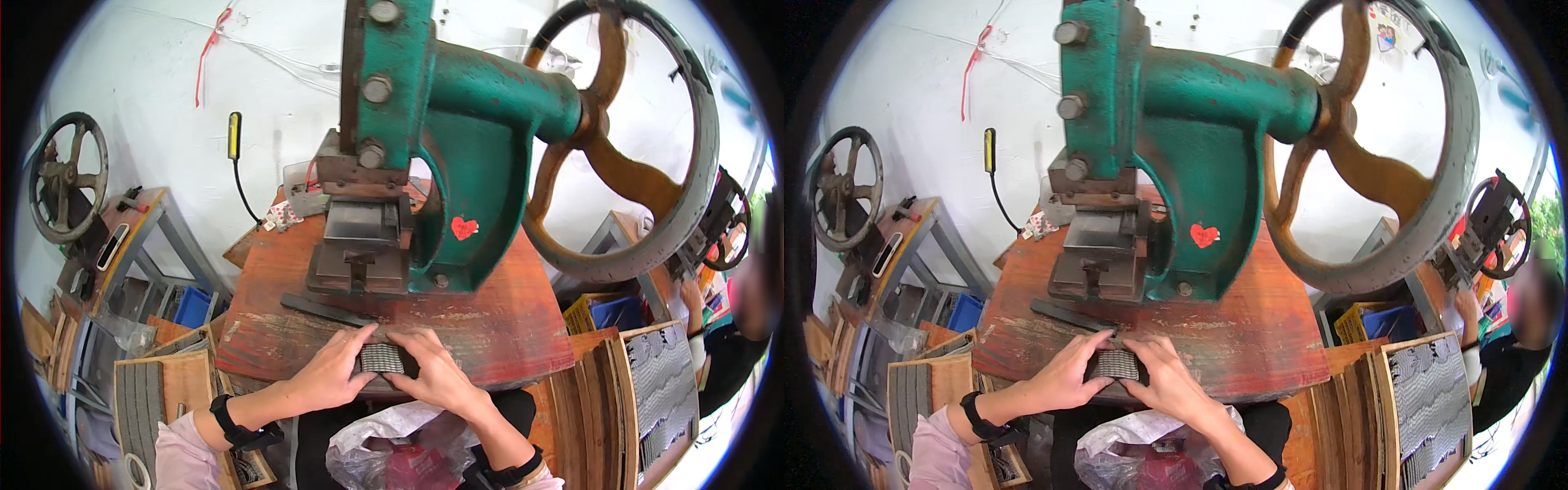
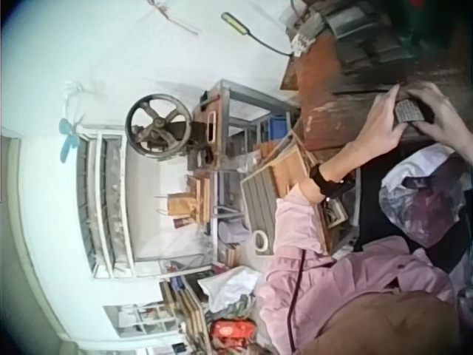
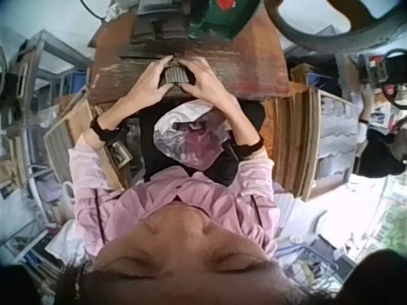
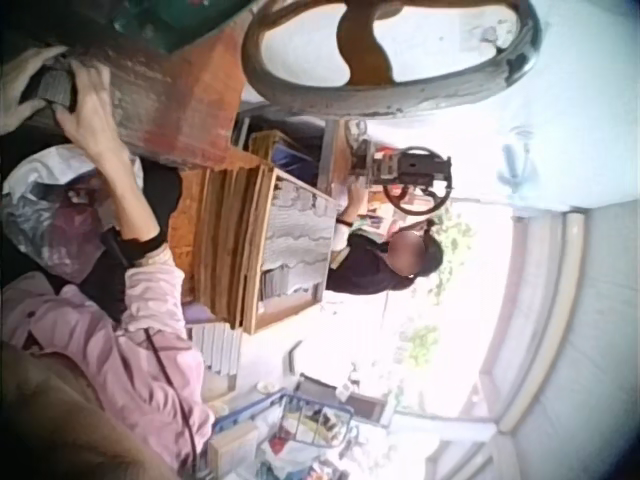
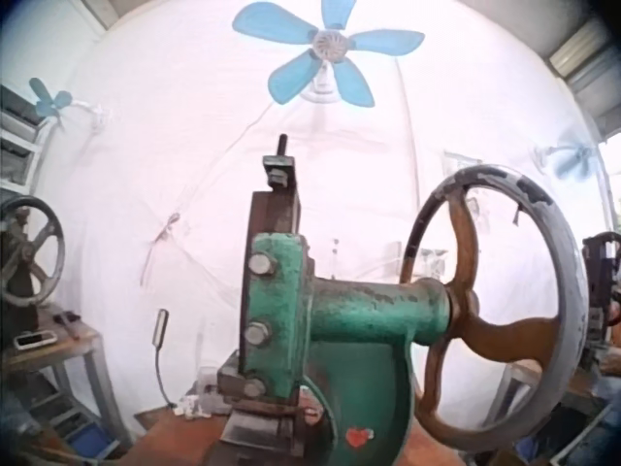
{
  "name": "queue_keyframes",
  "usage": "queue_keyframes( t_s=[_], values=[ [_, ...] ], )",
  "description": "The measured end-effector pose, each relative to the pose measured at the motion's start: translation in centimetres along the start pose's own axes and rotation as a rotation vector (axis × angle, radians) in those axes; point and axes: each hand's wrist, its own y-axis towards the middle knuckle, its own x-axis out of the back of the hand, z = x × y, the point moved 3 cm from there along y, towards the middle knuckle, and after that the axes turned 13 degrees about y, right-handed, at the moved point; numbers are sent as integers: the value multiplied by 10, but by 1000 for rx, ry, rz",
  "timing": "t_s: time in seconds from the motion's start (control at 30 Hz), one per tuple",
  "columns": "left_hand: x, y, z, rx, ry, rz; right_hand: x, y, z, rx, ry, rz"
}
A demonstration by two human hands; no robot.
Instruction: Operating a manual press machine to process small industrial parts, then organizing and inspecting them.
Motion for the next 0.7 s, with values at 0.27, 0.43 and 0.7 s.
queue_keyframes(
  t_s=[0.27,0.43,0.7],
  values=[
    [53,34,21,-124,-197,-589,33,68,40,203,72,-266],
    [82,110,59,5,-308,-625,41,139,26,-39,201,-447],
    [105,114,74,178,411,-485,56,167,4,-75,77,-533]
  ],
)
